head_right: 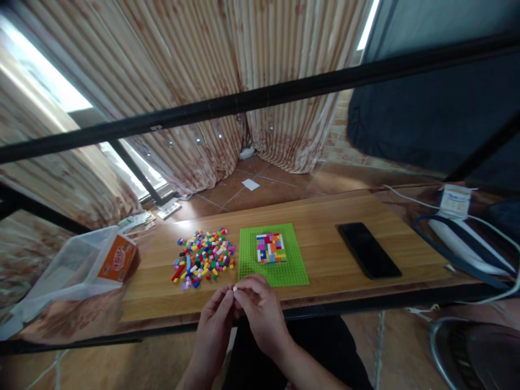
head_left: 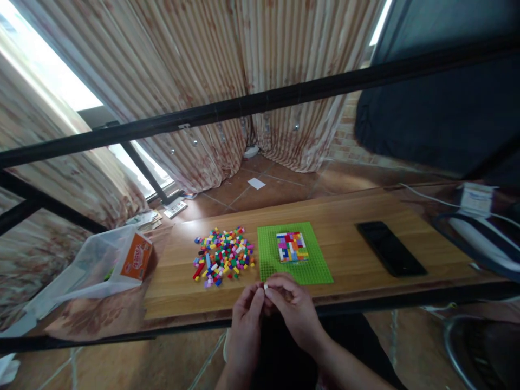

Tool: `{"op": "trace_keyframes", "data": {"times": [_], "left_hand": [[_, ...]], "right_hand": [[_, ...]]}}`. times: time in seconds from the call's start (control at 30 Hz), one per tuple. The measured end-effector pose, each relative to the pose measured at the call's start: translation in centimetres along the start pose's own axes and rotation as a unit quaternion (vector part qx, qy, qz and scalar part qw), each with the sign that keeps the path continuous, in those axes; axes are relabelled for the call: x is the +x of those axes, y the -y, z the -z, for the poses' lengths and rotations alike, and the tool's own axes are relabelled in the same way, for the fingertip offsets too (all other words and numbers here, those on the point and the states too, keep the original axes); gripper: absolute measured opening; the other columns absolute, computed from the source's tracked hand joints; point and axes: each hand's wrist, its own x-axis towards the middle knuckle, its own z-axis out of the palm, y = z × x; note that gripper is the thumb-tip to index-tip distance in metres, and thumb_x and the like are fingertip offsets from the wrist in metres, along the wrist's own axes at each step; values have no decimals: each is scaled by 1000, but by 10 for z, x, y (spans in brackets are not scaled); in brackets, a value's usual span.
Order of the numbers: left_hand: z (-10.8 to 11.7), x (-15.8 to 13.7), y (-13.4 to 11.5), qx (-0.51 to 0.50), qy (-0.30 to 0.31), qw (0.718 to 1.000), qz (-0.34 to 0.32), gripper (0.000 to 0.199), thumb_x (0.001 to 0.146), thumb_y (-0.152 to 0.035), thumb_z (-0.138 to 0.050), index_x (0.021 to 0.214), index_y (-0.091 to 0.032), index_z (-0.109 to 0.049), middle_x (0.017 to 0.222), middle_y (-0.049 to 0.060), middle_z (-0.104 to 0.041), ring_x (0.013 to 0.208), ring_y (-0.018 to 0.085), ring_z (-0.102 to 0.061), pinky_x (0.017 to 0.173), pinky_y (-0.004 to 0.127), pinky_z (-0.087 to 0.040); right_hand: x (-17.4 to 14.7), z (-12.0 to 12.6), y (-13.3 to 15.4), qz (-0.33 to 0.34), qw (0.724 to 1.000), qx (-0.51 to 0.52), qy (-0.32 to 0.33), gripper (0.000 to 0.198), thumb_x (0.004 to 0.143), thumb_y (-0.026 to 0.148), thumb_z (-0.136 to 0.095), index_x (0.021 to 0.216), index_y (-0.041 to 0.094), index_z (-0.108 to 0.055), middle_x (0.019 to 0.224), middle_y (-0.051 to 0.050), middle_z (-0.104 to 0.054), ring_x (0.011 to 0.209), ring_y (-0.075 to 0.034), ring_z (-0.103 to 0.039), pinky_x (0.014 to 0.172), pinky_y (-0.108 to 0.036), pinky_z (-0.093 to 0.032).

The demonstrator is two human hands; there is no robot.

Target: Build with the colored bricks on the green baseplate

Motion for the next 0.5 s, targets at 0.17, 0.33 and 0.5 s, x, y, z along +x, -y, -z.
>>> {"op": "trace_keyframes", "data": {"times": [0.17, 0.33, 0.5], "left_hand": [[-15, -4, -11, -99, 83, 985, 110, 22, 80, -35, -68, 84, -14, -65, 68, -1, -55, 63, 6, -48, 60, 18, -38], [-24, -7, -12, -76, 114, 980, 141, 23, 80, -36, -69, 81, -14, -63, 65, -3, -50, 57, 4, -44, 55, 16, -35], [-32, -6, -13, -19, 165, 972, 167, 28, 79, -40, -68, 78, -14, -58, 63, -4, -47, 49, 4, -41, 44, 17, -28]], "right_hand": [[-10, 14, 10, -43, 995, 94, 6, 18, 79, 39, -66, 81, 22, -68, 90, -1, -54, 56, -9, -52, 49, -24, -49], [-10, 43, 24, -8, 998, 1, 65, 16, 83, 36, -64, 80, 21, -68, 77, 0, -58, 69, -12, -58, 63, -25, -50], [-10, 65, 34, 3, 996, -7, 90, 18, 84, 35, -63, 73, 20, -65, 75, 1, -57, 70, -11, -57, 66, -24, -46]]}}
